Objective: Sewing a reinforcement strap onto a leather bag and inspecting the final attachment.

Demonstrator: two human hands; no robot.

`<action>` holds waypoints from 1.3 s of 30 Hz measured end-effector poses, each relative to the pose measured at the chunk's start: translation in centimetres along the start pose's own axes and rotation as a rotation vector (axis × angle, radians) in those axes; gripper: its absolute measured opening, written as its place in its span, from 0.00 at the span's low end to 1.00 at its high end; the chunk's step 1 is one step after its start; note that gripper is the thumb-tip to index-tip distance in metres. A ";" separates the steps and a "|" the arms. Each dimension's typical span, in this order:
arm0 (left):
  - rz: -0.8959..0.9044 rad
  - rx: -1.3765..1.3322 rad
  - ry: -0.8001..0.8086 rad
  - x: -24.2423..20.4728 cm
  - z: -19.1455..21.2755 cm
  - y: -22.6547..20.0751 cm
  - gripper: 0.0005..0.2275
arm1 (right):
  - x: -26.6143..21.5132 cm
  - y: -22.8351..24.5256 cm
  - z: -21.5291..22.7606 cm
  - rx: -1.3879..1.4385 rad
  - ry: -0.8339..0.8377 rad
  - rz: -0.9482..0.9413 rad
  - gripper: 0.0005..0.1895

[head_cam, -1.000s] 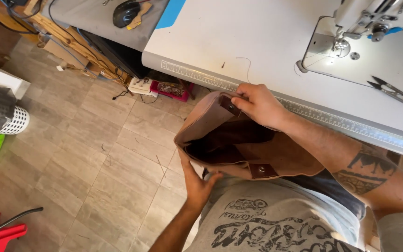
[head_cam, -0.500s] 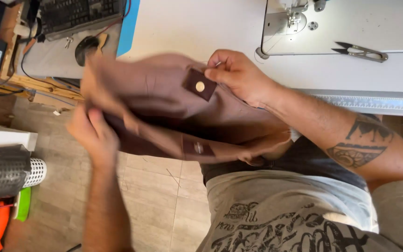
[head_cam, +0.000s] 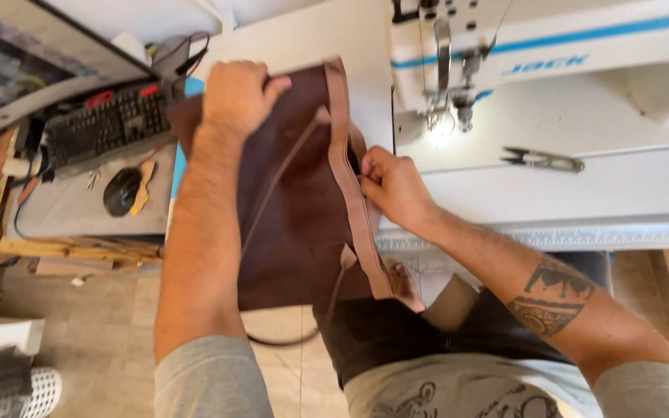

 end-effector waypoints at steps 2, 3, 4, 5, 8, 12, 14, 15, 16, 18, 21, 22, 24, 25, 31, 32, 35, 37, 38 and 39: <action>-0.062 -0.132 0.013 0.3 -1.8 -2.4 0.22 | 1.0 -2.0 -0.4 -0.053 0.066 -0.106 0.10; -0.060 -0.136 0.009 -0.5 -0.3 -4.6 0.22 | 1.4 -3.3 -0.6 -0.060 0.067 -0.106 0.10; -0.081 -0.289 -0.097 -1.7 1.8 -6.7 0.16 | 1.6 -4.4 -1.0 -0.106 0.075 -0.086 0.07; -0.100 -0.441 -0.205 -3.0 3.9 -8.7 0.11 | 1.8 -5.6 -1.5 -0.152 0.083 -0.066 0.06; -0.534 -0.704 -0.489 -9.2 9.1 -15.8 0.15 | 1.6 -5.1 -1.2 -0.169 0.092 -0.113 0.06; -0.683 -0.841 -0.086 -15.1 6.7 -21.5 0.24 | 1.9 -4.5 -1.1 -0.180 0.099 -0.154 0.04; -0.709 -0.787 -0.158 -16.3 5.7 -21.5 0.28 | 1.6 -3.4 -0.9 -0.171 0.084 -0.138 0.03; -0.699 -0.800 -0.146 -16.8 6.3 -21.3 0.28 | 1.1 -3.5 -1.0 -0.166 0.096 -0.153 0.03; -0.688 -0.762 -0.210 -16.6 6.9 -20.7 0.21 | 1.5 -3.5 -0.8 -0.141 0.084 -0.148 0.04; -0.681 -0.719 -0.277 -16.2 8.3 -19.7 0.15 | 2.1 -3.9 -0.5 -0.115 0.067 -0.138 0.04; -0.548 -0.808 -0.370 -16.0 9.9 -17.8 0.05 | 1.9 -4.1 -0.4 -0.100 0.019 -0.082 0.05; -0.534 -0.804 -0.407 -16.0 9.8 -17.1 0.05 | 1.9 -3.8 -0.4 -0.025 0.024 -0.077 0.05; -0.518 -0.794 -0.445 -16.2 9.7 -16.1 0.06 | 1.5 -2.7 -0.2 0.053 0.032 -0.066 0.06; -0.476 -0.812 -0.461 -16.2 9.6 -15.6 0.06 | 1.1 -2.1 -0.3 0.157 0.088 -0.077 0.07; -0.248 -1.043 -0.473 -16.4 9.5 -12.1 0.06 | -8.1 0.6 -0.9 0.302 0.098 0.081 0.34; -0.190 -1.123 -0.474 -16.3 9.0 -11.5 0.05 | -9.9 0.3 -1.2 0.302 0.055 0.188 0.48; -0.210 -0.971 -0.523 -16.0 9.5 -12.9 0.07 | -10.9 3.0 -2.4 0.006 -0.218 0.389 0.40; -0.262 -0.901 -0.516 -15.7 10.2 -13.9 0.05 | -10.2 3.4 -1.9 -0.034 -0.254 0.453 0.34; -0.292 -0.816 -0.511 -15.7 10.8 -14.2 0.04 | -9.7 3.8 -1.9 -0.062 -0.269 0.526 0.28; -0.293 -0.807 -0.515 -15.8 12.2 -14.0 0.04 | -9.9 3.8 -1.7 -0.058 -0.270 0.535 0.28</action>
Point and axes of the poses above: each hand's wrist, its own x-axis towards the middle knuckle, its own z-axis out of the back of the hand, y = z × x, the point moved 6 cm from there along x, towards the middle knuckle
